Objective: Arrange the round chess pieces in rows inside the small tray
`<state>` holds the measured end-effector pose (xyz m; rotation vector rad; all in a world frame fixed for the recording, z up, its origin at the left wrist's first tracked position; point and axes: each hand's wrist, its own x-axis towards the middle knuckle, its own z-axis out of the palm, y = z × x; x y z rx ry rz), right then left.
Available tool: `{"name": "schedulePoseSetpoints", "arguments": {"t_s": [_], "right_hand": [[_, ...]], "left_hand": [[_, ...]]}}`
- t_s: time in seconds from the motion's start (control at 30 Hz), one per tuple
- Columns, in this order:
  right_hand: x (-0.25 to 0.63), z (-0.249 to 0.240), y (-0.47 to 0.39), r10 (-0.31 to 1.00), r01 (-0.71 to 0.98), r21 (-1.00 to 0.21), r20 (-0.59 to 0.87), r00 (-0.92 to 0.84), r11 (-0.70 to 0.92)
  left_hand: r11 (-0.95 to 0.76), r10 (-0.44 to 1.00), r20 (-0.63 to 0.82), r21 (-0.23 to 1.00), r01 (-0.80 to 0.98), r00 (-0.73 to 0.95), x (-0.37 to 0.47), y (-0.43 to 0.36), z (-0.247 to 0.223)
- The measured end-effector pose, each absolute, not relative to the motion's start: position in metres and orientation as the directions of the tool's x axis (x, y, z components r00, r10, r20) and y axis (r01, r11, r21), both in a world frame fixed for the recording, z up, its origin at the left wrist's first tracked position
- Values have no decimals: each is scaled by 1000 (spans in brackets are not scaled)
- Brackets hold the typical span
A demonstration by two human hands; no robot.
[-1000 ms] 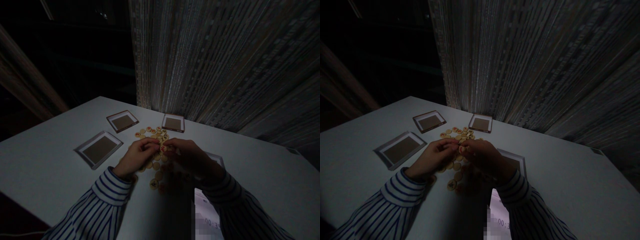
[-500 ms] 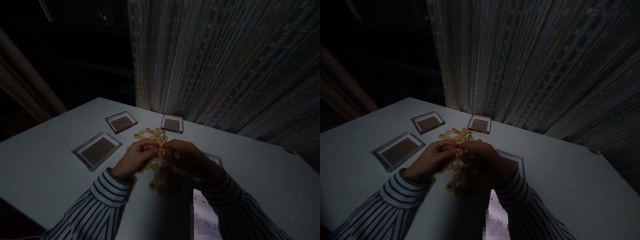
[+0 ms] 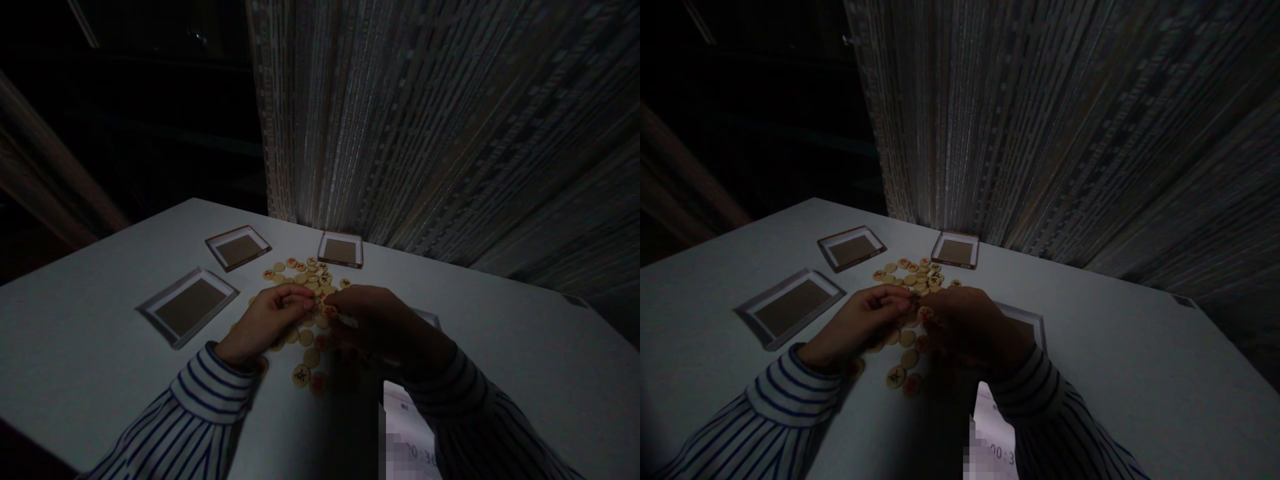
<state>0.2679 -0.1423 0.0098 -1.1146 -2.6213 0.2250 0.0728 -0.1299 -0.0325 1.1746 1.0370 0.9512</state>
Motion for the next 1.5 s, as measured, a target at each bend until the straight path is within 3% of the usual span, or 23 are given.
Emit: {"name": "schedulePoseSetpoints", "arguments": {"t_s": [0.27, 0.57, 1.07, 1.23, 1.5], "right_hand": [[281, 10, -141, 765, 750, -149, 130, -631, 644], [288, 8, -142, 756, 723, -223, 158, -636, 654], [285, 12, -144, 798, 789, -240, -84, -597, 566], [286, 5, -142, 793, 780, -216, -42, -608, 587], [289, -5, -139, 728, 682, -295, 74, -682, 669]], "left_hand": [[134, 955, -129, 991, 1, 268, 74, -129, -32], [92, 951, -105, 994, 59, 290, 72, -128, -32], [48, 959, -71, 995, 92, 273, 71, -131, -30], [54, 965, -76, 994, 94, 250, 72, -133, -27], [33, 962, -59, 995, 99, 267, 70, -129, -33]]}}
